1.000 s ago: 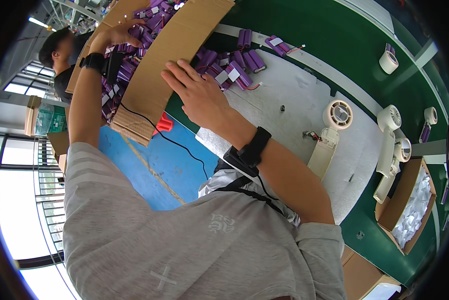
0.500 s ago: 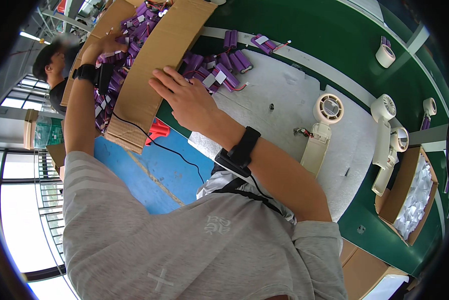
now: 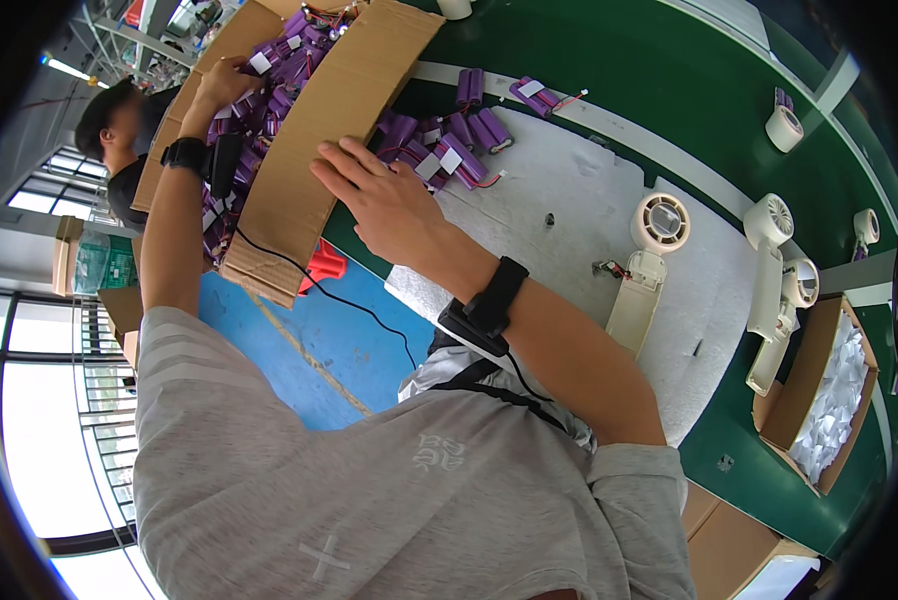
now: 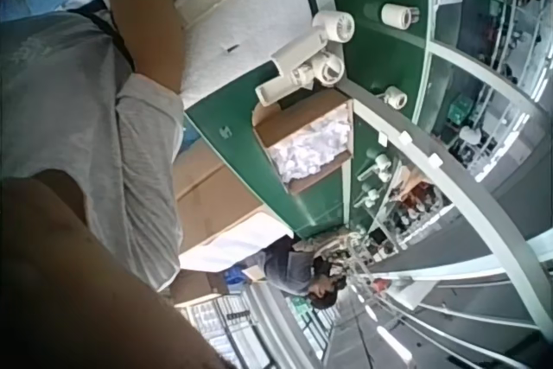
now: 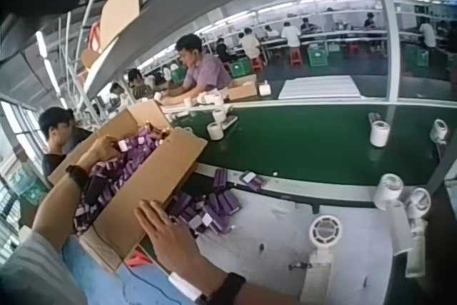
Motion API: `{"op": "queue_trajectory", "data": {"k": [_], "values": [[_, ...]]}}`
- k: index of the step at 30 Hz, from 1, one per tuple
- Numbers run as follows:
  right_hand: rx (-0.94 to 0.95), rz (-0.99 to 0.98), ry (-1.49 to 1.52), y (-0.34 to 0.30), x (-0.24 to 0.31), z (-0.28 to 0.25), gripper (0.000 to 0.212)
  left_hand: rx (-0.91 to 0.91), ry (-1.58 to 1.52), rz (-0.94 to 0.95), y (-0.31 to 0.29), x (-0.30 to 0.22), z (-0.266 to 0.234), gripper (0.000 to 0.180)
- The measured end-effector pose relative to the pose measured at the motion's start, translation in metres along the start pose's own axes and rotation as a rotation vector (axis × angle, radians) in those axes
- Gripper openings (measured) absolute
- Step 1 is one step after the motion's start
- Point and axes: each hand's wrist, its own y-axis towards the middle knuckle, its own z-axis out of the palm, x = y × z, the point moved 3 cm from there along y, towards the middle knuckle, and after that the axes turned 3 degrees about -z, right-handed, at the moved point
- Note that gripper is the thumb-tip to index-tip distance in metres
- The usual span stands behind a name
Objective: The person assembles handheld fans by plugging battery pack wires into circuit boards, fitting the batteries and boards into the fan casings, and placing the fans on the assembly line. The person also unloads battery packs from a cardboard box onto the table.
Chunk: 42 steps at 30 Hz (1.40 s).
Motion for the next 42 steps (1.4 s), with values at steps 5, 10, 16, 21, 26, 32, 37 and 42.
{"op": "queue_trajectory", "data": {"k": [5, 10, 16, 21, 26, 32, 37, 42], "values": [[0.001, 0.003, 0.019, 0.000, 0.000, 0.000, 0.071, -0.120, 0.007, 0.066, -0.002, -0.009, -0.012, 0.046], [-0.013, 0.006, 0.031, -0.001, -0.001, 0.000, 0.071, -0.252, -0.022, 0.114, -0.009, -0.027, -0.030, 0.045], [0.006, 0.011, 0.044, 0.000, 0.002, -0.001, 0.069, -0.299, -0.074, 0.084, -0.031, -0.053, -0.081, 0.047], [-0.017, 0.025, -0.023, 0.000, 0.004, -0.001, 0.065, -0.255, -0.336, 0.314, -0.082, -0.133, -0.130, 0.028], [-0.032, 0.089, -0.225, -0.001, 0.016, -0.004, 0.060, -0.116, -0.451, 0.665, -0.136, -0.252, -0.084, 0.038], [0.162, 0.074, -0.217, 0.001, 0.026, 0.003, 0.061, 0.294, -0.351, 0.771, -0.125, -0.317, -0.001, 0.043], [0.067, 0.092, -0.125, -0.005, 0.025, 0.008, 0.062, 0.367, -0.231, 0.824, -0.092, -0.307, 0.047, 0.053], [0.050, 0.091, -0.085, -0.003, 0.019, 0.005, 0.064, 0.486, -0.144, 0.692, -0.078, -0.302, 0.050, 0.058]]}}
